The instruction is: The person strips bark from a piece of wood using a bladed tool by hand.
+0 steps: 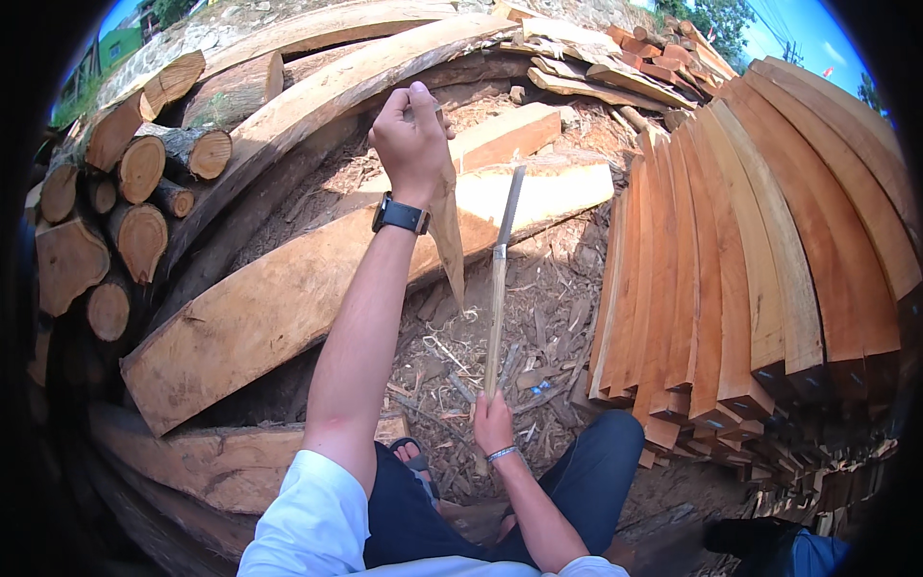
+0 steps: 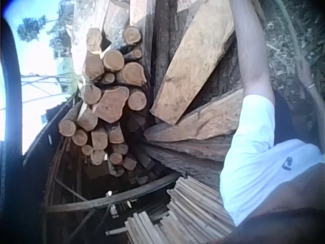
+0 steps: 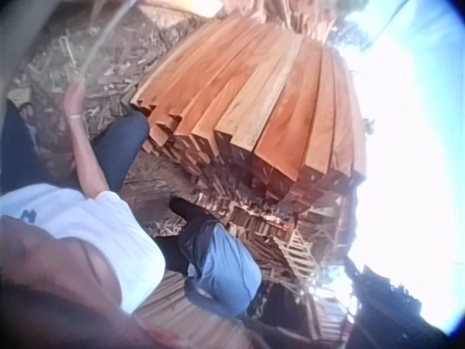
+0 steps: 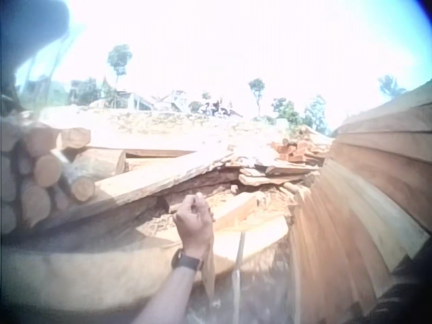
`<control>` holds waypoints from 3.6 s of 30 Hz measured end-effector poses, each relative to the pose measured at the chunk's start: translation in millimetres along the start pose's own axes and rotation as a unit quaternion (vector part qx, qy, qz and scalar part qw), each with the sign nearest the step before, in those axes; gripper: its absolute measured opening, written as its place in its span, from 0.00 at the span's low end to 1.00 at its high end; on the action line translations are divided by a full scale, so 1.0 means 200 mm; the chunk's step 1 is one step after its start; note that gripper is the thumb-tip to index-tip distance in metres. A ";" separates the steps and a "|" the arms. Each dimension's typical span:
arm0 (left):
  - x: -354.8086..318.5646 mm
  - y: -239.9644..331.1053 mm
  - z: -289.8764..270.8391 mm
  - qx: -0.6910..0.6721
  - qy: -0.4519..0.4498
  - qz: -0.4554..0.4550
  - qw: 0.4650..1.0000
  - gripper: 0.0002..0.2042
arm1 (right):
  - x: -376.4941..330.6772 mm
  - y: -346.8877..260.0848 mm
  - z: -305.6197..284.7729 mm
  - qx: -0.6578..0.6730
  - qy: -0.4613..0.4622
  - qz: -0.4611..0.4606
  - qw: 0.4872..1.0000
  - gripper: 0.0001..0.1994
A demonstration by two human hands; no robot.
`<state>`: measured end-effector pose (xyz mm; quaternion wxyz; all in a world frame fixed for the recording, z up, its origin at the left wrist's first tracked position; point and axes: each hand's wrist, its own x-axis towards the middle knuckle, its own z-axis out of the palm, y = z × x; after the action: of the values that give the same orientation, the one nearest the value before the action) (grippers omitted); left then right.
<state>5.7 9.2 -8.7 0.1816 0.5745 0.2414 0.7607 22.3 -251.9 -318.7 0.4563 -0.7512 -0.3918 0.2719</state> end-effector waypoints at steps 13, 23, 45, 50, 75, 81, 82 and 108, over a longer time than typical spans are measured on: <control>0.03 -0.01 -0.04 0.002 -0.013 0.008 1.000 0.19 | -0.03 0.45 0.15 -0.131 -0.075 0.074 0.986 0.17; 0.04 -0.04 -0.05 0.023 -0.007 0.022 0.999 0.20 | 0.00 0.08 0.11 -0.054 0.039 -0.007 0.998 0.13; 0.03 -0.01 -0.03 0.003 0.000 -0.012 1.000 0.16 | 0.12 -0.10 -0.23 0.301 -0.115 0.145 0.936 0.11; 0.01 0.01 -0.03 0.002 -0.011 -0.017 1.000 0.16 | 0.08 0.00 -0.11 0.030 0.014 -0.009 0.999 0.12; 0.02 0.03 -0.01 -0.007 -0.014 -0.025 1.000 0.16 | -0.02 0.54 0.20 -0.128 0.095 -0.044 0.986 0.14; 0.01 0.02 -0.03 0.004 -0.010 -0.022 1.000 0.17 | -0.08 0.76 0.24 -0.094 -0.173 0.251 0.948 0.22; 0.00 0.01 -0.05 0.010 -0.007 -0.018 1.000 0.17 | -0.09 0.67 0.20 -0.073 -0.164 0.244 0.953 0.21; -0.16 0.21 0.11 -0.160 -0.177 -0.163 0.958 0.22 | 0.01 0.69 -0.12 0.173 -0.146 0.216 0.950 0.13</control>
<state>35.1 -38.6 -4.7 0.4320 0.6164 0.1710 0.6358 89.5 -299.0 -432.3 0.4478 -0.6794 -0.2293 0.5341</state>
